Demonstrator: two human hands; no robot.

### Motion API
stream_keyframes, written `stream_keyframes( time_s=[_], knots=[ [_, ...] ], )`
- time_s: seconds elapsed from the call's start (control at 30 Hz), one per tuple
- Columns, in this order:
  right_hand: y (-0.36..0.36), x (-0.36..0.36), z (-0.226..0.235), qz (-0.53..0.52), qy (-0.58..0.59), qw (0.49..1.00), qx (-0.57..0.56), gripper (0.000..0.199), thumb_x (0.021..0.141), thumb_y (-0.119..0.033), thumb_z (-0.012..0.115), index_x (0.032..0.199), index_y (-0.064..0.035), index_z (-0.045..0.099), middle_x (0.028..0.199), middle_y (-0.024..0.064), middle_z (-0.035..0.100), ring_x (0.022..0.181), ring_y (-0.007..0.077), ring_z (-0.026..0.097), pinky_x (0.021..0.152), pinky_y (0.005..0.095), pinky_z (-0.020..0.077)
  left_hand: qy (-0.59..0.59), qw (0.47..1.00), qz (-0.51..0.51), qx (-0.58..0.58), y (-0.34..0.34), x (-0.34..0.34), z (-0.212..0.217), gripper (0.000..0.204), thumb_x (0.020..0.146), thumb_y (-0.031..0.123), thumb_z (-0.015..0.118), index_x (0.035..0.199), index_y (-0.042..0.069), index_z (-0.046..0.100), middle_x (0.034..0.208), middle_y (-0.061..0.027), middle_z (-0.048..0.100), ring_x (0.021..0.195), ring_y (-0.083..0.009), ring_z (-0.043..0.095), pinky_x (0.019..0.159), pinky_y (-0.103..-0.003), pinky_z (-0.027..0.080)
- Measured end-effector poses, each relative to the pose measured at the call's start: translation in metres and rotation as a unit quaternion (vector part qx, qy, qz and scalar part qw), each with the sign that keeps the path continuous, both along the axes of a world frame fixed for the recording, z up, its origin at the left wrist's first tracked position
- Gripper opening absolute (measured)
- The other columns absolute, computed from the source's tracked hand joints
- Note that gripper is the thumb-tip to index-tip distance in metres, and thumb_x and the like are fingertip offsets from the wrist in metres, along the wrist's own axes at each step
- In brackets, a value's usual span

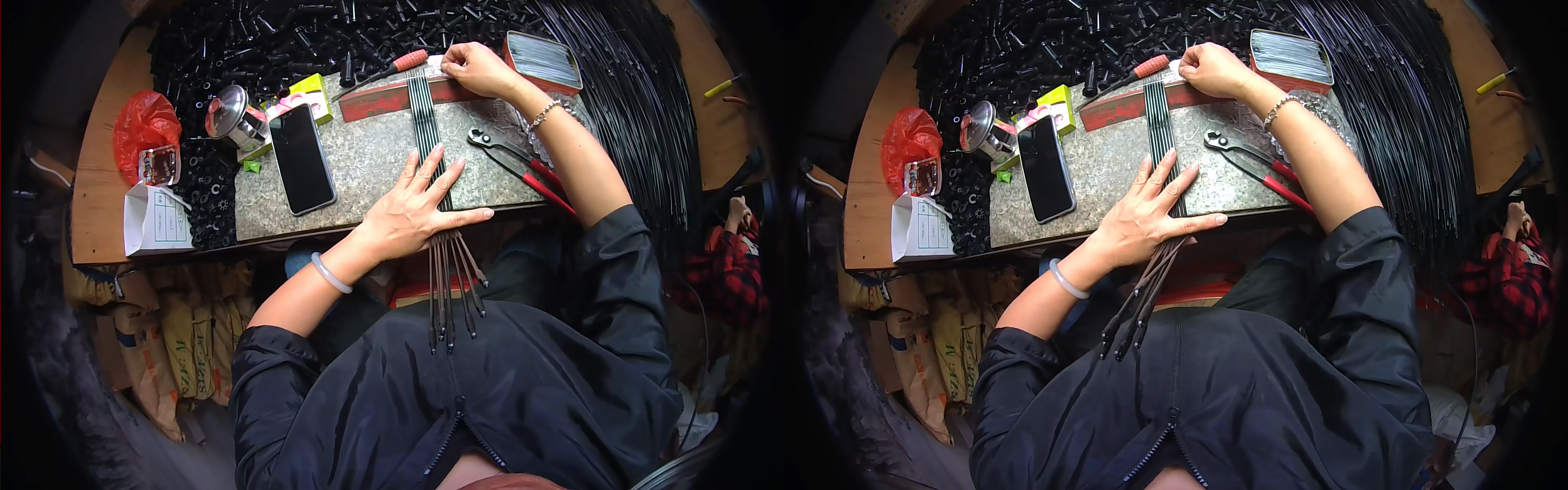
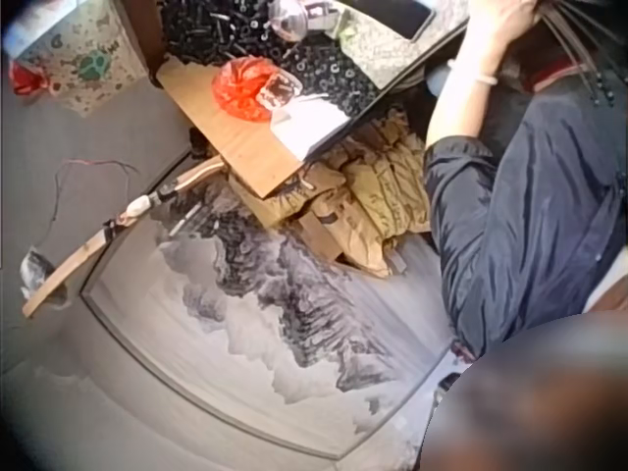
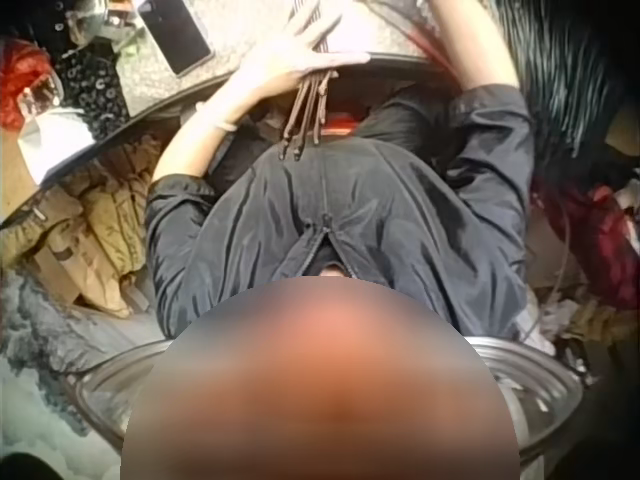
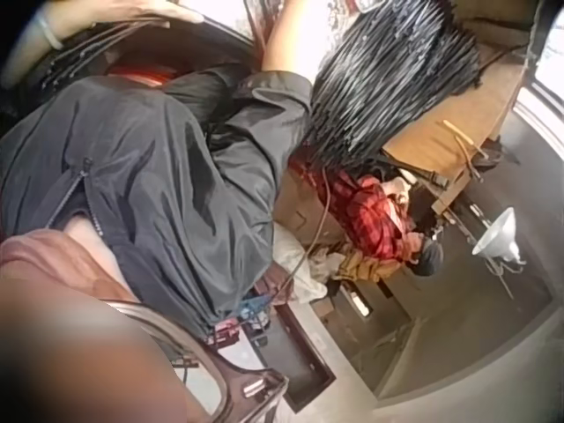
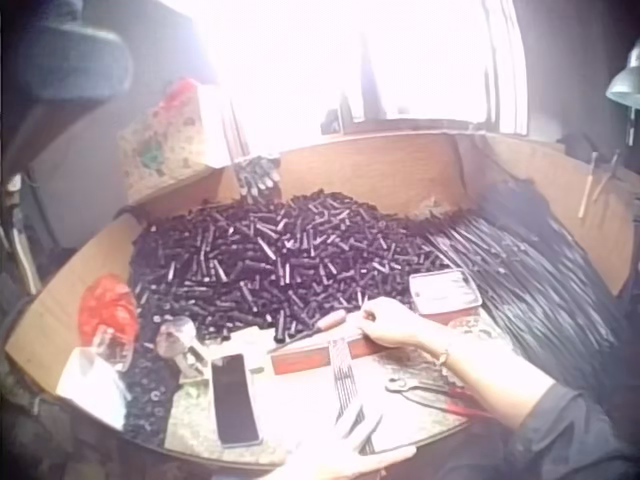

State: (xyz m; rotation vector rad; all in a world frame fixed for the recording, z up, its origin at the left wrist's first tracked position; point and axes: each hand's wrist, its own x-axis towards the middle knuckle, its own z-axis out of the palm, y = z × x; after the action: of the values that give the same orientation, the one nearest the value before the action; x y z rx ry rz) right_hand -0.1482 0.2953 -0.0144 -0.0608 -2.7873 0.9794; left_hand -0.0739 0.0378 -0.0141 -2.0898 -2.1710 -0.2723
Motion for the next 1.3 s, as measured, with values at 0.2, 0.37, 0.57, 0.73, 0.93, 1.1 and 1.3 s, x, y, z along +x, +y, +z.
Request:
stream_keyframes(
  time_s=[0.2,0.37,0.57,0.73,0.93,1.1,1.3],
  knots=[
    [0.000,0.001,0.003,-0.002,-0.014,1.000,-0.001,0.022,0.082,-0.019,0.059,0.083,0.0027,0.061,0.072,0.0103,0.062,0.067,0.0157,0.057,0.067,0.0297,0.0463,0.007,1.000,-0.001,0.008,0.000,-0.001,-0.002,0.065,0.078,0.024,0.055,0.134,0.047,0.030,0.137,-0.0194,0.034,0.126,-0.0463,0.030,0.099,-0.060,0.028],
    [-0.001,-0.002,-0.001,0.007,-0.005,1.000,-0.003,0.022,0.082,-0.020,0.059,0.083,0.0023,0.061,0.071,0.0101,0.062,0.067,0.0159,0.057,0.067,0.0299,0.0463,-0.001,1.000,-0.002,0.005,0.001,-0.001,-0.001,0.065,0.078,0.024,0.055,0.133,0.047,0.031,0.137,-0.0196,0.033,0.126,-0.0467,0.030,0.099,-0.060,0.028],
    [-0.005,-0.007,-0.002,0.039,-0.001,0.999,-0.011,0.021,0.084,-0.019,0.058,0.083,0.0017,0.060,0.071,0.0078,0.062,0.066,0.0133,0.055,0.066,0.0284,0.0457,-0.011,1.000,-0.004,0.004,0.000,-0.001,0.001,0.066,0.077,0.024,0.058,0.133,0.047,0.031,0.137,-0.0199,0.032,0.126,-0.0473,0.029,0.099,-0.061,0.028],
    [0.000,-0.012,0.004,0.075,-0.054,0.994,-0.050,0.020,0.086,-0.018,0.058,0.084,0.0018,0.060,0.071,0.0034,0.061,0.068,0.0087,0.052,0.067,0.0261,0.0448,-0.020,1.000,-0.003,0.008,0.000,-0.001,0.000,0.068,0.075,0.023,0.060,0.133,0.046,0.032,0.137,-0.0201,0.032,0.126,-0.0472,0.029,0.099,-0.061,0.028],
    [-0.006,-0.015,0.007,0.083,-0.063,0.992,-0.065,0.018,0.084,-0.016,0.060,0.088,0.0021,0.063,0.073,0.0030,0.062,0.069,0.0076,0.053,0.068,0.0246,0.0455,-0.011,1.000,0.007,-0.003,0.000,0.000,0.002,0.053,0.080,0.037,0.057,0.129,0.046,0.039,0.140,-0.0175,0.029,0.129,-0.0455,0.025,0.100,-0.060,0.027],
    [-0.006,-0.017,0.013,0.098,-0.082,0.990,-0.059,0.017,0.082,-0.013,0.060,0.091,-0.0001,0.066,0.079,0.0067,0.066,0.075,0.0104,0.058,0.075,0.0258,0.0466,-0.008,1.000,0.010,0.004,0.000,0.000,0.002,0.053,0.080,0.036,0.057,0.129,0.046,0.039,0.139,-0.0177,0.030,0.128,-0.0454,0.026,0.100,-0.060,0.027],
    [-0.014,-0.024,0.000,0.160,-0.031,0.980,-0.113,0.017,0.088,-0.005,0.050,0.101,0.0006,0.059,0.097,0.0079,0.064,0.089,0.0111,0.056,0.087,0.0269,0.0427,-0.014,1.000,0.006,0.003,0.000,0.000,0.002,0.053,0.080,0.036,0.056,0.129,0.046,0.038,0.139,-0.0177,0.031,0.128,-0.0452,0.026,0.100,-0.060,0.027]
  ],
)
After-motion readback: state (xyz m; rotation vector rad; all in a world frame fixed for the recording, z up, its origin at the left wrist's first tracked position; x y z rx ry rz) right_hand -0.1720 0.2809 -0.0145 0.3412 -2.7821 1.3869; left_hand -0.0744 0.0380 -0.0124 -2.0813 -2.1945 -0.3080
